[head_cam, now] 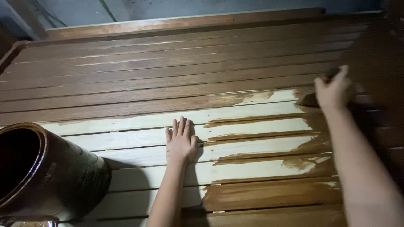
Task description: The person applies brown stain to a wooden slatted surface using a brush. They repeatedly dip the brush into a container of stain and spread it across the planks, gradually covering more area.
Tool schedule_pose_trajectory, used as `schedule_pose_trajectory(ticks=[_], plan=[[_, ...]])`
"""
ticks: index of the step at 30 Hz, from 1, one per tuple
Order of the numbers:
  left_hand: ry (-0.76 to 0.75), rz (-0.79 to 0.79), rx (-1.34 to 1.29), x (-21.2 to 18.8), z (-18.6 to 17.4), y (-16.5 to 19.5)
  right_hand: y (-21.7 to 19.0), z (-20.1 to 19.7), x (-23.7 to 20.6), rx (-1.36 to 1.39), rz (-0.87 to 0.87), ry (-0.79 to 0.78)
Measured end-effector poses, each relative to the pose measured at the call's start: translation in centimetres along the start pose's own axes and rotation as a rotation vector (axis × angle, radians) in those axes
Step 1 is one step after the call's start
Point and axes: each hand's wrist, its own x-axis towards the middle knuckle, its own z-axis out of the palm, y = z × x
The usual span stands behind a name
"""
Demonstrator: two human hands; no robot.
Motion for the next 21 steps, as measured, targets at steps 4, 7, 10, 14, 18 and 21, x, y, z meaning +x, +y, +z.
schedule_pose_trajectory(ticks=[4, 7, 10, 14, 18, 21], plan=[[0.007, -0.009, -0.031, -0.1, 0.2, -0.2, -10.0, 4.6, -2.1, 0.183, 0.123, -0.192], [0.011, -0.009, -0.014, -0.1, 0.6, -0.4, -20.1, 8.8, -5.6, 0.273, 0.014, -0.324], [0.033, -0.004, -0.023, 0.1, 0.9, -0.7, -28.0, 11.8, -9.3, 0.389, -0.123, -0.305], [0.048, -0.022, -0.029, 0.3, 1.3, -1.0, -27.4, 13.8, -9.9, 0.603, 0.001, -0.303], [0.045, -0.032, -0.037, 0.2, 1.3, -1.1, -15.1, 12.2, -5.4, 0.803, 0.147, -0.084], [0.059, -0.018, -0.055, 0.0, 1.1, -1.0, -4.9, 7.6, -1.2, 0.453, 0.078, -0.019]])
